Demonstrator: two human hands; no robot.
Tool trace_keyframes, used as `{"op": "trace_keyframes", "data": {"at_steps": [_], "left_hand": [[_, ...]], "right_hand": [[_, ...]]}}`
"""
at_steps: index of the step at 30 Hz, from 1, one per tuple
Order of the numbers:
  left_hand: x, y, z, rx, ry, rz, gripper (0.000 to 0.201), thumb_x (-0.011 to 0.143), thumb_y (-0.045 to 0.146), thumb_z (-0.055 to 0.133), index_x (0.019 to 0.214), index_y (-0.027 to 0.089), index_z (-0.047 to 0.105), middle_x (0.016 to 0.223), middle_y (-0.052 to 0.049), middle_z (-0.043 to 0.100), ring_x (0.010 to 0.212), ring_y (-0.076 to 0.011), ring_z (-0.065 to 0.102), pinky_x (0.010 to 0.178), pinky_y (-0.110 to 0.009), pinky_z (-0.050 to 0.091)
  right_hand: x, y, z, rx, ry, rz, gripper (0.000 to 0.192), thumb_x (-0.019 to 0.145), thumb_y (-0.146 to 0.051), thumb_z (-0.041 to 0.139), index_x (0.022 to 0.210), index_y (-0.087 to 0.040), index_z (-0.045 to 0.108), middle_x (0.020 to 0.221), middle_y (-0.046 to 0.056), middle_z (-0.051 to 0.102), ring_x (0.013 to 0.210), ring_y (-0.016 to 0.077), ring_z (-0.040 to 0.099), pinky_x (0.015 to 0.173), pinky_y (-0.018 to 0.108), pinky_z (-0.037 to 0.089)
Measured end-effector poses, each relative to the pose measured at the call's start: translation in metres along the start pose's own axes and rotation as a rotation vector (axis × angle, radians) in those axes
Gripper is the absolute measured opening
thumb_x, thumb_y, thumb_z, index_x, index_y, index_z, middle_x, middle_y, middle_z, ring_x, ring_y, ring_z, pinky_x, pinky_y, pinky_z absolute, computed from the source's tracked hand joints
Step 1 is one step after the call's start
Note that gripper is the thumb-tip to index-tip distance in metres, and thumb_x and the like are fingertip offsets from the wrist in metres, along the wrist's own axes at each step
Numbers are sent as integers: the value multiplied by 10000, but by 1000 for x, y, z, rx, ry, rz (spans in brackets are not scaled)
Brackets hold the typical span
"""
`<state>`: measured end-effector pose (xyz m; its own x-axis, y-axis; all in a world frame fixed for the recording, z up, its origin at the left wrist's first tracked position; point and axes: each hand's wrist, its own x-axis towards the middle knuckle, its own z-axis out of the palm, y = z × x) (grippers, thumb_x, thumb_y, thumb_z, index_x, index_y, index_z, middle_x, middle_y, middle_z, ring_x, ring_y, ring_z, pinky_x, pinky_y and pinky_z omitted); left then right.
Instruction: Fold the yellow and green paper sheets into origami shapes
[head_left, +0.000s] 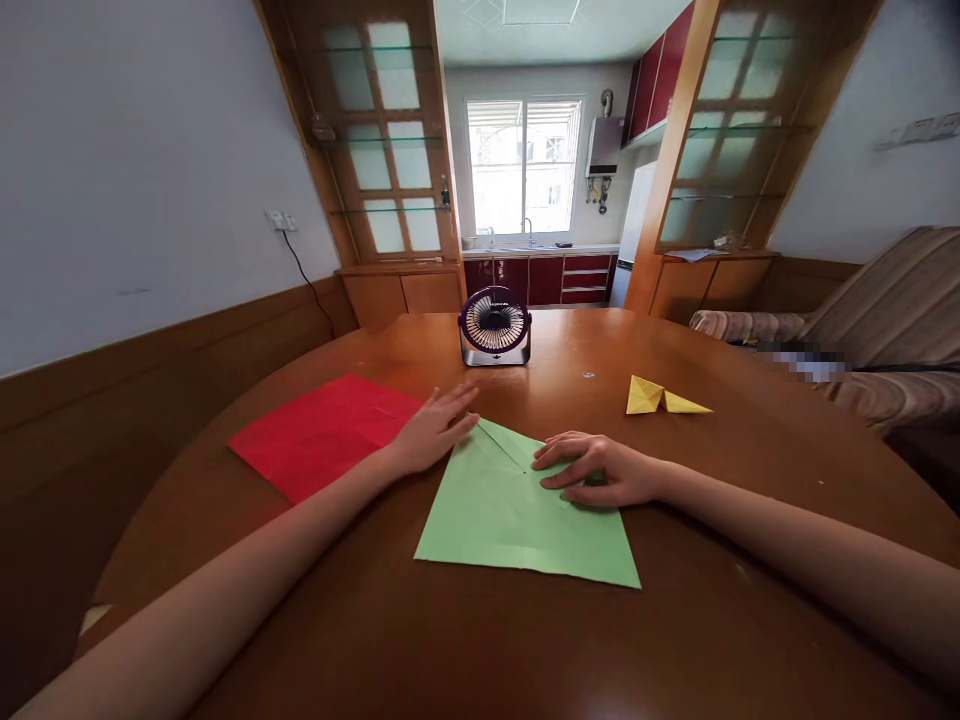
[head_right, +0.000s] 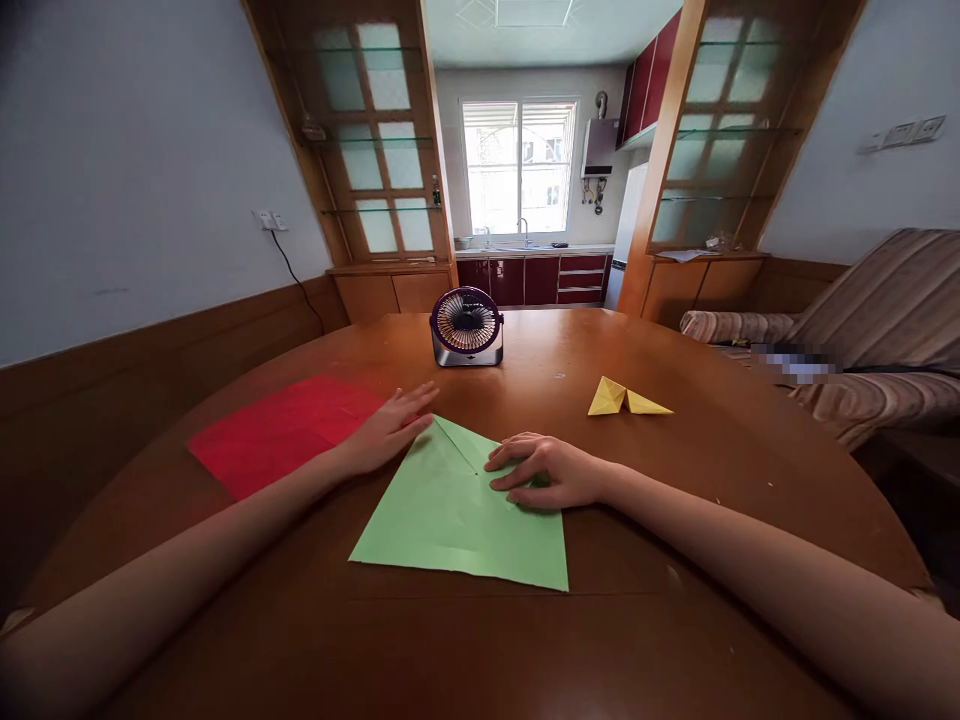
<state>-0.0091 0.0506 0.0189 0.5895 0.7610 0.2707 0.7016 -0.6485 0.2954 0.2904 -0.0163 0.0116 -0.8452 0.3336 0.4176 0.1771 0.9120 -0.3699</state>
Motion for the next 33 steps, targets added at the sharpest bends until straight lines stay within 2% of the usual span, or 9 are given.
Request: {"op": "trace_keyframes", "data": {"at_steps": [4, 8, 13, 20, 29, 33], "left_hand": [[-5, 36, 11, -10, -207, 180, 665, 990, 576, 237, 1532, 191, 215, 1593, -64, 170, 1476, -196, 155, 1213, -409, 47], [-10, 47, 17, -7, -299, 170, 729, 987, 599, 233, 1542, 134, 155, 1599, -79, 128, 1482, -181, 114, 1214, -338, 64], [-11, 40, 20, 36, -283, 180, 712, 979, 618, 248, 1539, 182, 190, 1593, -58, 160, 1481, -193, 121, 1212, -356, 97], [-11, 42, 21, 58, -274, 178, 725, 978, 614, 267, 1537, 156, 197, 1592, -67, 166, 1480, -191, 132, 1211, -339, 103], [-10, 42, 18, 55, -289, 179, 632, 982, 611, 278, 1519, 278, 263, 1591, -5, 134, 1478, -227, 135, 1210, -397, 99], [-11, 43, 18, 46, -296, 166, 645, 978, 620, 280, 1516, 265, 275, 1590, -12, 141, 1478, -228, 136, 1211, -394, 100]], "right_hand": [[-1, 1, 0, -11, -10, 6, 281, 899, -241, 611, 1164, -213, 699, 1212, 119, 653, 1147, 214, 586, 1051, 456, 418], [-1, 1, -1, -11, -18, 5, 291, 902, -254, 613, 1182, -231, 689, 1222, 111, 648, 1153, 214, 582, 1057, 463, 409], [-1, 1, -1, -13, -13, 6, 284, 905, -266, 611, 1175, -231, 693, 1220, 113, 652, 1144, 217, 589, 1053, 464, 412], [-2, 2, -2, -12, -24, -4, 297, 904, -266, 613, 1190, -235, 685, 1236, 115, 647, 1162, 218, 583, 1058, 464, 409], [-2, 4, -2, -2, -24, -20, 296, 895, -264, 624, 1182, -228, 689, 1223, 117, 660, 1156, 220, 592, 1055, 472, 410], [-2, 3, -2, 22, -15, -12, 283, 899, -260, 622, 1169, -223, 695, 1210, 120, 669, 1143, 221, 602, 1057, 479, 407]]}}
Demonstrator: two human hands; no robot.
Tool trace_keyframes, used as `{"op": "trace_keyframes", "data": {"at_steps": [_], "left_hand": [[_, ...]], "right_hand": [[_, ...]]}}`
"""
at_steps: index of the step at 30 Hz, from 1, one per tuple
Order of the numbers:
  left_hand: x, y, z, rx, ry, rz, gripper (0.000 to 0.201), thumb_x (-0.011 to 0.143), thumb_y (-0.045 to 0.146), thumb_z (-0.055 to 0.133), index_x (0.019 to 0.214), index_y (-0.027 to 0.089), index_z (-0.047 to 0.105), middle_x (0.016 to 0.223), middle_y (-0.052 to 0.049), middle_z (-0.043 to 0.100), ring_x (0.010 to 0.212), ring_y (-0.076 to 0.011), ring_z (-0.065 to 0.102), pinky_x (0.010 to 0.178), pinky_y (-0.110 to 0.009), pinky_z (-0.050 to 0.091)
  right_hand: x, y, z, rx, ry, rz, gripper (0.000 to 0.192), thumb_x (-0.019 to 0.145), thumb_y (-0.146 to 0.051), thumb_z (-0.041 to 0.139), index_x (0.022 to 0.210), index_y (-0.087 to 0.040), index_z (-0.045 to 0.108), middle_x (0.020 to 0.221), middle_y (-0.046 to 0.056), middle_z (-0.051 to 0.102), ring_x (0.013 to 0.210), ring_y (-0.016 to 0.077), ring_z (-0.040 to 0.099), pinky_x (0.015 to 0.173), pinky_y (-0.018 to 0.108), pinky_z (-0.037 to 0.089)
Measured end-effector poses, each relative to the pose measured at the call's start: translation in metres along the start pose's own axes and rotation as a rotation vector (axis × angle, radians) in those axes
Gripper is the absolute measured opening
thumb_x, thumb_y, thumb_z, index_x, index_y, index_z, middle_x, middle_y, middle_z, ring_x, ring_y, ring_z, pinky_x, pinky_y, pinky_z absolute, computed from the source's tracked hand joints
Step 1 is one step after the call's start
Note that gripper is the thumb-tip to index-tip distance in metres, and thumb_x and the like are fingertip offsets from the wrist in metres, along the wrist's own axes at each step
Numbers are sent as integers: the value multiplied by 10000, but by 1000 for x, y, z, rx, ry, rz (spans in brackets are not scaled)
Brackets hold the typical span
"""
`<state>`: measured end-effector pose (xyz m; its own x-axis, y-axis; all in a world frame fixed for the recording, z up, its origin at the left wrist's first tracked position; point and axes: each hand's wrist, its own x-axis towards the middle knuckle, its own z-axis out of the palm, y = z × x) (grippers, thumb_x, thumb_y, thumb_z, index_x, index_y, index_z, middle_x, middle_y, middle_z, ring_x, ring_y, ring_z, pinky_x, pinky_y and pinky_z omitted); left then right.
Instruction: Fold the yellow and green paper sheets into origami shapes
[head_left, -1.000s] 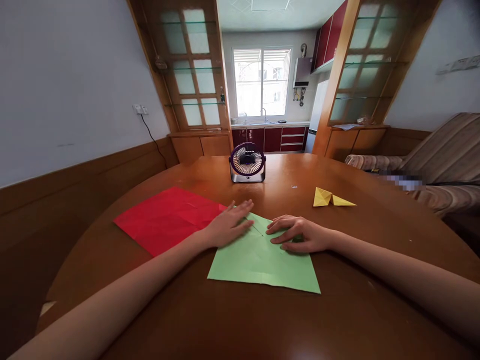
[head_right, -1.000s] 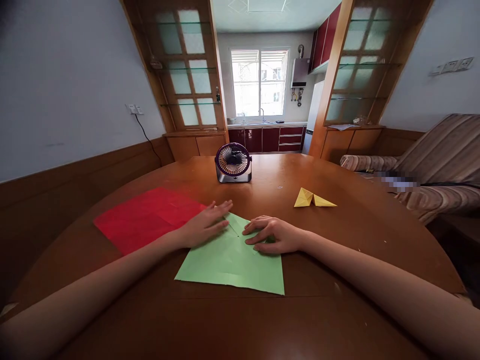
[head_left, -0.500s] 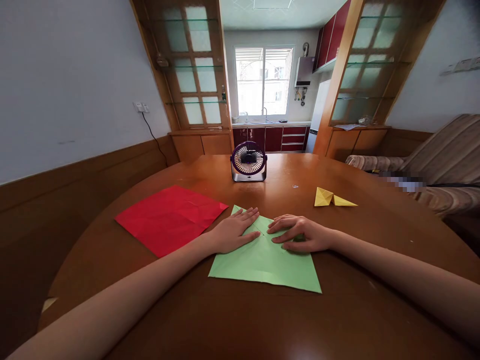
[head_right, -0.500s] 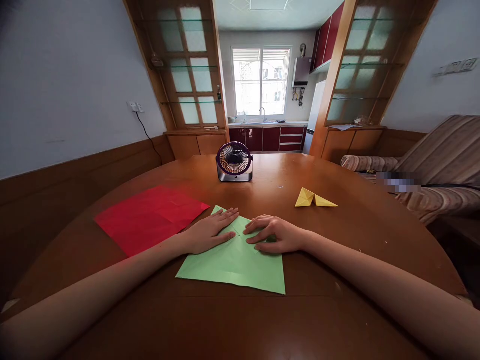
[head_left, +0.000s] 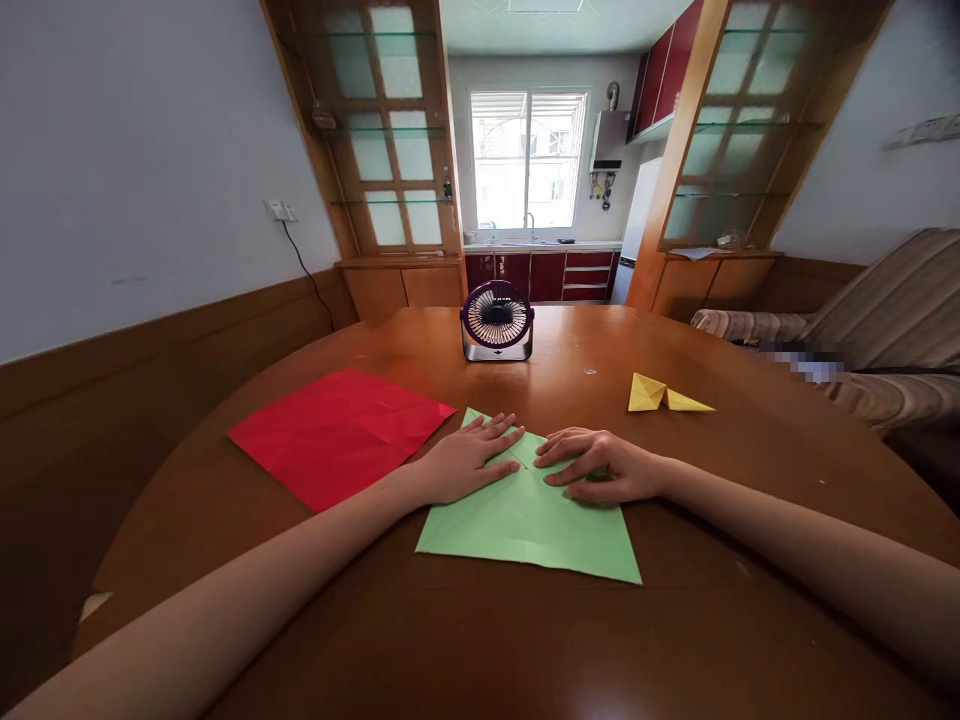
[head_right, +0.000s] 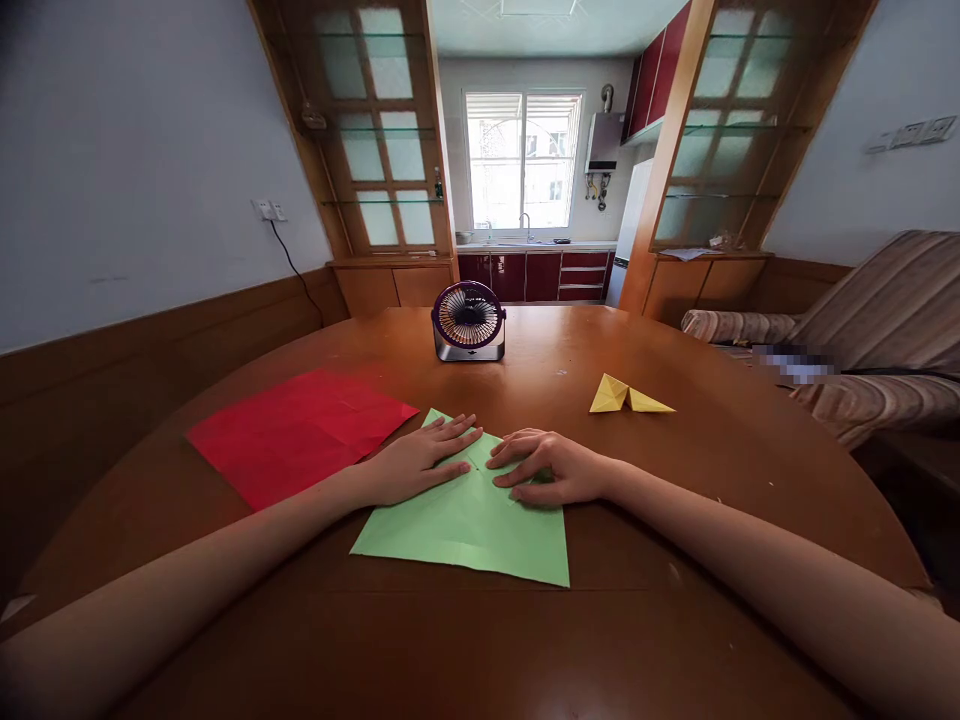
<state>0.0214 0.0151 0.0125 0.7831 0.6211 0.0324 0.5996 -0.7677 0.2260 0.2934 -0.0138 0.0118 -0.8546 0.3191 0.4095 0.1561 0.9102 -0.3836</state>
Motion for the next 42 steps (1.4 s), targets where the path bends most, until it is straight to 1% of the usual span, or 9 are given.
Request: {"op": "trace_keyframes", "data": {"at_steps": [6, 13, 18, 25, 28, 37, 42], "left_hand": [[-1, -1, 1, -17, 29, 18, 625, 977, 622, 283, 1509, 295, 286, 1585, -1, 167, 1474, -218, 157, 1209, -392, 111], [-1, 1, 0, -7, 18, 8, 621, 982, 605, 300, 1508, 276, 291, 1586, -11, 156, 1475, -213, 149, 1210, -390, 114], [-1, 1, 0, -17, 39, 23, 597, 984, 597, 308, 1502, 301, 302, 1582, 5, 172, 1473, -217, 154, 1208, -390, 127], [-1, 0, 1, -10, 34, 16, 615, 978, 609, 304, 1503, 290, 306, 1584, 9, 179, 1474, -210, 153, 1212, -376, 124], [-1, 0, 0, -4, 25, 10, 628, 979, 608, 300, 1506, 267, 305, 1585, 3, 181, 1475, -202, 150, 1212, -358, 116], [-1, -1, 1, -1, 36, 12, 627, 977, 615, 296, 1501, 272, 317, 1587, 3, 180, 1474, -204, 163, 1208, -354, 116], [-1, 2, -1, 15, 28, 0, 632, 979, 606, 298, 1504, 257, 314, 1587, -14, 186, 1469, -215, 185, 1206, -357, 123]], "right_hand": [[1, -2, 0, 69, 26, 4, 243, 919, -243, 597, 1133, -227, 710, 1186, 111, 686, 1136, 212, 614, 1062, 476, 404], [1, -2, -1, 69, 22, 1, 245, 912, -221, 602, 1132, -220, 711, 1182, 113, 688, 1152, 212, 605, 1068, 478, 400], [1, -2, -1, 55, 17, 1, 247, 908, -223, 610, 1133, -235, 711, 1189, 105, 688, 1154, 209, 607, 1074, 473, 395], [2, -2, 0, 35, 18, -24, 250, 897, -230, 624, 1130, -248, 711, 1195, 98, 688, 1150, 205, 612, 1078, 473, 393], [2, -2, 0, 36, 15, -25, 242, 893, -228, 627, 1117, -241, 717, 1181, 97, 694, 1146, 205, 613, 1076, 473, 397], [2, -2, 0, 35, 13, -21, 232, 890, -228, 631, 1102, -236, 724, 1185, 98, 692, 1142, 205, 614, 1073, 473, 401], [2, -2, 0, 38, 14, -17, 231, 891, -237, 629, 1101, -228, 727, 1164, 104, 697, 1133, 209, 616, 1069, 473, 403]]}}
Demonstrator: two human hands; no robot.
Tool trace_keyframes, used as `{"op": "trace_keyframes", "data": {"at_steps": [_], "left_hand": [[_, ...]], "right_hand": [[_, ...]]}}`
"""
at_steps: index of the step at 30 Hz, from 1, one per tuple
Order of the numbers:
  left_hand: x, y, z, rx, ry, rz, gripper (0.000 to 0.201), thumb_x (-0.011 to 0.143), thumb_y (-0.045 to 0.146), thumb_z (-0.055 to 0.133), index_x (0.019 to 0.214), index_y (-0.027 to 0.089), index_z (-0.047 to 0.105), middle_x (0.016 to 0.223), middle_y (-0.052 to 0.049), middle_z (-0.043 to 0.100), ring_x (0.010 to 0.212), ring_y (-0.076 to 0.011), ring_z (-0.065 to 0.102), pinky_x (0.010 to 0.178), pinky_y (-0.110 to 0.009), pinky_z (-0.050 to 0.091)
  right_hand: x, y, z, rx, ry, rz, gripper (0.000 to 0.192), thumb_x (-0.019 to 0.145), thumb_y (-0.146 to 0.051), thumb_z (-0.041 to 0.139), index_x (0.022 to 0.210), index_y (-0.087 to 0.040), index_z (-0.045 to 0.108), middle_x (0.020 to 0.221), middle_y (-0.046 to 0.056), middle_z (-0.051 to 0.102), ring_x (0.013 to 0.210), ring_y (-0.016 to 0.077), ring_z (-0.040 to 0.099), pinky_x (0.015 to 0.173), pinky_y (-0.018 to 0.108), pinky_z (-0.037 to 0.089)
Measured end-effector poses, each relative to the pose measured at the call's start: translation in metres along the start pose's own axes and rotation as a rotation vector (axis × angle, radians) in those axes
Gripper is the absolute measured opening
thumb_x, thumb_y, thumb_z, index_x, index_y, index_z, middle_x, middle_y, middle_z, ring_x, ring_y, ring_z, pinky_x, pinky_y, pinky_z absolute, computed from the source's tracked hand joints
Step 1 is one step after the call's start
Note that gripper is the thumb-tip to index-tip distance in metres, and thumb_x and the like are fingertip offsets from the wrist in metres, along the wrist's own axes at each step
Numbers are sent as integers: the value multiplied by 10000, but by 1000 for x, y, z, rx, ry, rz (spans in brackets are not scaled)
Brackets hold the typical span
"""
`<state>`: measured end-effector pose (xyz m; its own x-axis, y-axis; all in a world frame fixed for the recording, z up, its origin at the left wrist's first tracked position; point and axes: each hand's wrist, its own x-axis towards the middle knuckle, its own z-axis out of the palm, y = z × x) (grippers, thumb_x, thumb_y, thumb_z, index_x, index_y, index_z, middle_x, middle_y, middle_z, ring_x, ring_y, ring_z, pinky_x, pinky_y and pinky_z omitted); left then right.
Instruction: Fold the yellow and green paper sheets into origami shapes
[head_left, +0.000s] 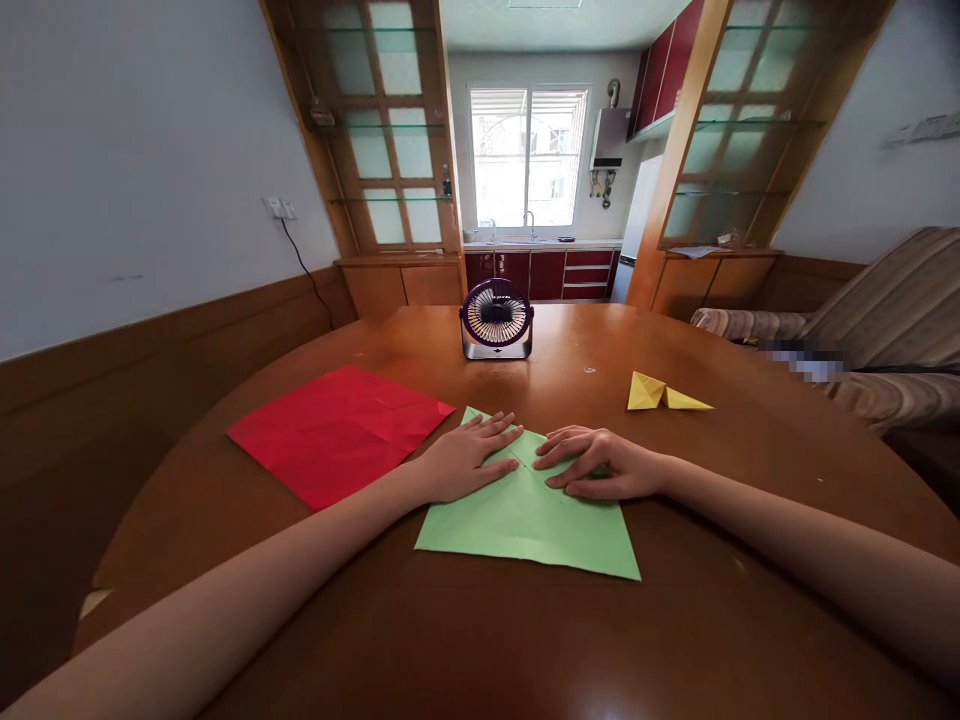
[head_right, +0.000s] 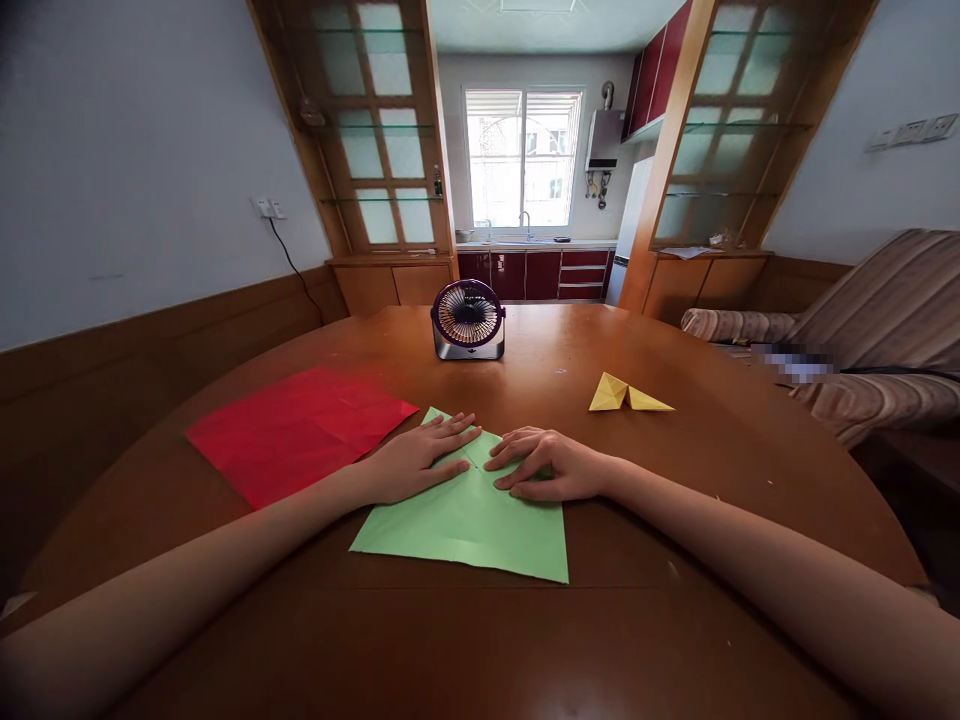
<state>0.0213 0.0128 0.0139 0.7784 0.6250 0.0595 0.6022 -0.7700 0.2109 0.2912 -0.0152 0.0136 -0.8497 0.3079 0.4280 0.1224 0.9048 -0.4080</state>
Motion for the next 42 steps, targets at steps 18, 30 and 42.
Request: {"op": "trace_keyframes", "data": {"at_steps": [18, 30, 42], "left_hand": [[7, 33, 4, 147, 41, -138, 525, 974, 559, 337, 1468, 383, 347, 1542, -110, 336, 1437, -348, 248, 1084, -708, 63], [5, 16, 7, 86, 84, -238, 502, 1024, 472, 178, 1453, 335, 399, 1566, -83, 288, 1463, -264, 203, 1145, -603, 77], [2, -8, -3, 105, 73, -364, 493, 1020, 468, 155, 1427, 396, 425, 1564, -54, 299, 1463, -285, 195, 1142, -607, 65]], "right_hand": [[0, 1, 0, -50, -20, 1, 226, 900, -255, 619, 1098, -254, 727, 1174, 84, 698, 1116, 204, 618, 1051, 464, 408], [-1, 2, 0, -34, -12, 5, 226, 893, -243, 629, 1095, -248, 730, 1162, 89, 702, 1149, 213, 603, 1032, 453, 426], [-3, 2, 0, -24, -13, 37, 227, 894, -251, 634, 1102, -259, 726, 1173, 81, 697, 1159, 210, 592, 1031, 453, 426]]}}
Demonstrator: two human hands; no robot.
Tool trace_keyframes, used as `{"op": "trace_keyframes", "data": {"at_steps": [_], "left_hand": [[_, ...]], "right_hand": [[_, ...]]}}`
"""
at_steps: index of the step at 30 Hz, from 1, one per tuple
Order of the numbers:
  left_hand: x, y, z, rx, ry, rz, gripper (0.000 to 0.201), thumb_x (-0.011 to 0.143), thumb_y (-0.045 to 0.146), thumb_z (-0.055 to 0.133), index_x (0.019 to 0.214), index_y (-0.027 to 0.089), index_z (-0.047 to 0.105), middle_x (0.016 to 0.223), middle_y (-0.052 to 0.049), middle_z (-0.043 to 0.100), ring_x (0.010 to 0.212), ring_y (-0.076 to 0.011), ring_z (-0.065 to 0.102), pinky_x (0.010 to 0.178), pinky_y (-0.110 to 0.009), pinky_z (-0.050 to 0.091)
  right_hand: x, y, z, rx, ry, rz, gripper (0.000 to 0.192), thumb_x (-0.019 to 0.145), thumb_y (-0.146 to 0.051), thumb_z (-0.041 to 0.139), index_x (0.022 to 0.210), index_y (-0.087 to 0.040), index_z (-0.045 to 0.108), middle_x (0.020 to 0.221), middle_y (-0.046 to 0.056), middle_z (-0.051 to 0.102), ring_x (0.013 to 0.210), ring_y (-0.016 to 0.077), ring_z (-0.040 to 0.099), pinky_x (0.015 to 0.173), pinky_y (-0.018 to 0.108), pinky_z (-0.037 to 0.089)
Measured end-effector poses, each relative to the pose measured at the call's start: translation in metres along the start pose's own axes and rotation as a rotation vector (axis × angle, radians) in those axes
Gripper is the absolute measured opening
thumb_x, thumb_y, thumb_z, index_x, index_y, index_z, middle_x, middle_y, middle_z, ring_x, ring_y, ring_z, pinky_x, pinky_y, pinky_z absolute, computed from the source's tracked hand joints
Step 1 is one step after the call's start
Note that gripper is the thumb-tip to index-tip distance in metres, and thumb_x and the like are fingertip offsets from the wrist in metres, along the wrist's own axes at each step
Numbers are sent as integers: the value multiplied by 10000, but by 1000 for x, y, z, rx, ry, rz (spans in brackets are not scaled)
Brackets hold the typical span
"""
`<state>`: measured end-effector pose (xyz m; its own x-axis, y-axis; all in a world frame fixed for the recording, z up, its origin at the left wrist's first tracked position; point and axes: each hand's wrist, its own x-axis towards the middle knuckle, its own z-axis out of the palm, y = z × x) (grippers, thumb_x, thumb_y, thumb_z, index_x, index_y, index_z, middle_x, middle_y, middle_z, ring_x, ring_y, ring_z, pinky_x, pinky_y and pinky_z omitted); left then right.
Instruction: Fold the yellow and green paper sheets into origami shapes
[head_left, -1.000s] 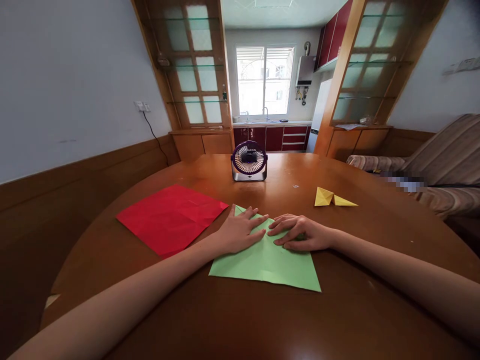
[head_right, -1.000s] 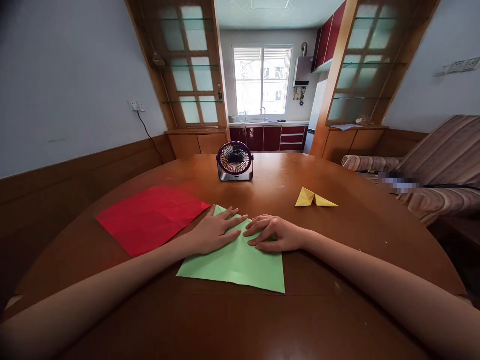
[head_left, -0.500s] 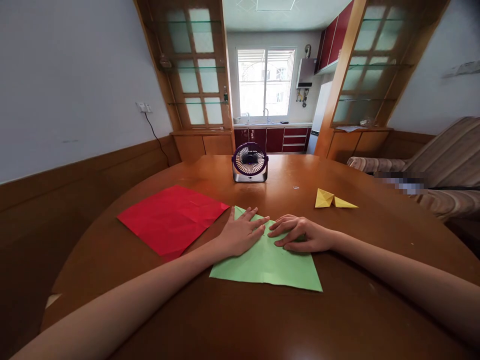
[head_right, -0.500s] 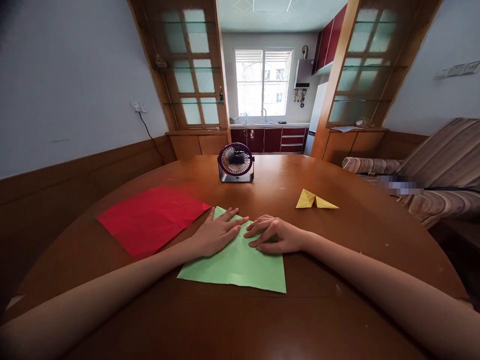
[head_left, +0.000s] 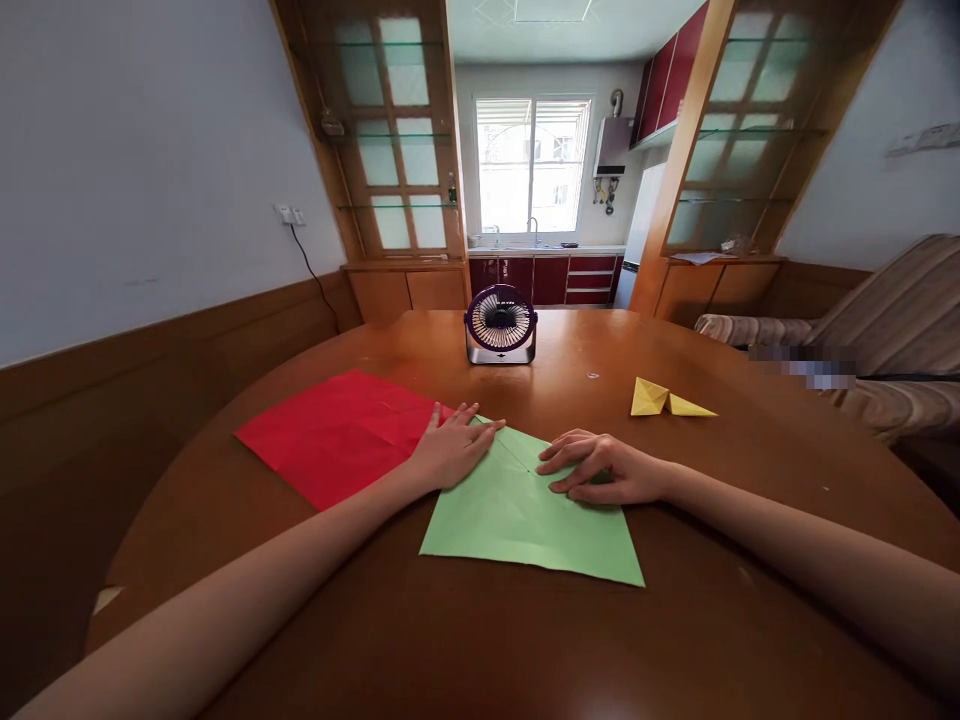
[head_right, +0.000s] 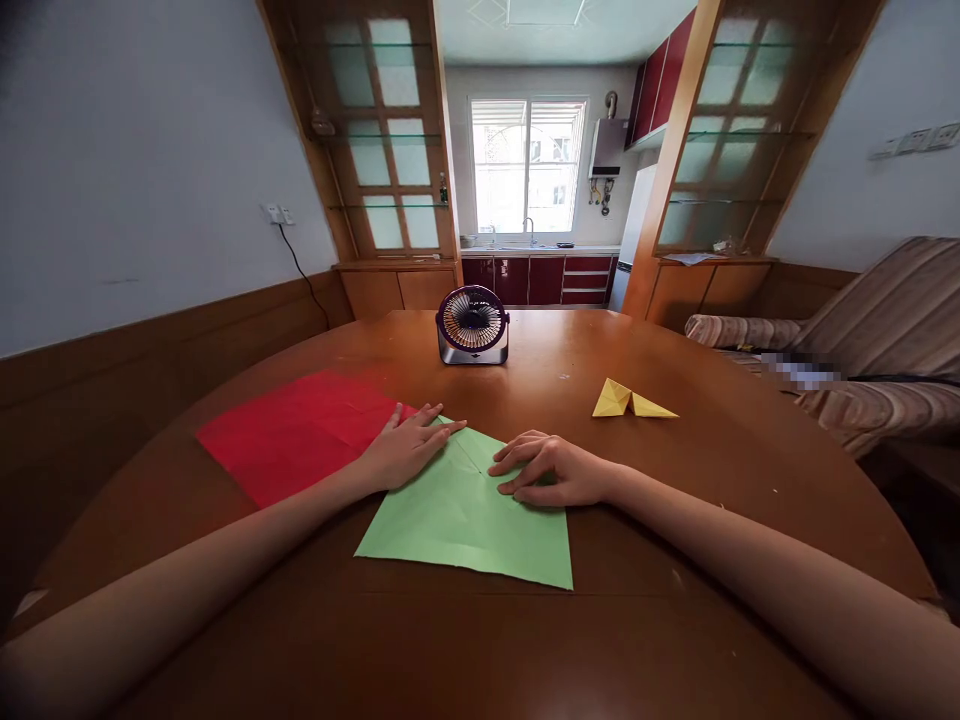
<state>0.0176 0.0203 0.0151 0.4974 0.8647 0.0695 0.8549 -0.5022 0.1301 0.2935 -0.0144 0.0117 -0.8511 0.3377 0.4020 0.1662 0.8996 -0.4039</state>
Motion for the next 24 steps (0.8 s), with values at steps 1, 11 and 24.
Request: {"op": "trace_keyframes", "data": {"at_steps": [1, 11, 24], "left_hand": [[1, -1, 0, 3, -3, -7, 492, 1020, 468, 156, 1425, 399, 427, 1567, -51, 294, 1464, -289, 188, 1143, -606, 60], [7, -33, -8, 13, 15, -82, 520, 1005, 515, 149, 1390, 397, 477, 1547, -45, 338, 1458, -329, 189, 1113, -664, 59], [5, -56, -8, 54, 169, -56, 568, 960, 528, 342, 1379, 192, 525, 1560, -127, 292, 1452, -293, 232, 1180, -528, 82]], "right_hand": [[0, 0, 0, 2, 0, 0, 230, 893, -249, 636, 1105, -258, 725, 1170, 81, 698, 1160, 210, 591, 1031, 452, 426], [1, -1, 1, 13, 13, -4, 225, 900, -258, 621, 1099, -254, 726, 1171, 84, 697, 1158, 210, 595, 1026, 454, 429], [0, -2, -2, 38, 0, 19, 397, 833, -292, 697, 1227, -255, 656, 1235, 93, 659, 1181, 230, 579, 1048, 456, 413]]}}
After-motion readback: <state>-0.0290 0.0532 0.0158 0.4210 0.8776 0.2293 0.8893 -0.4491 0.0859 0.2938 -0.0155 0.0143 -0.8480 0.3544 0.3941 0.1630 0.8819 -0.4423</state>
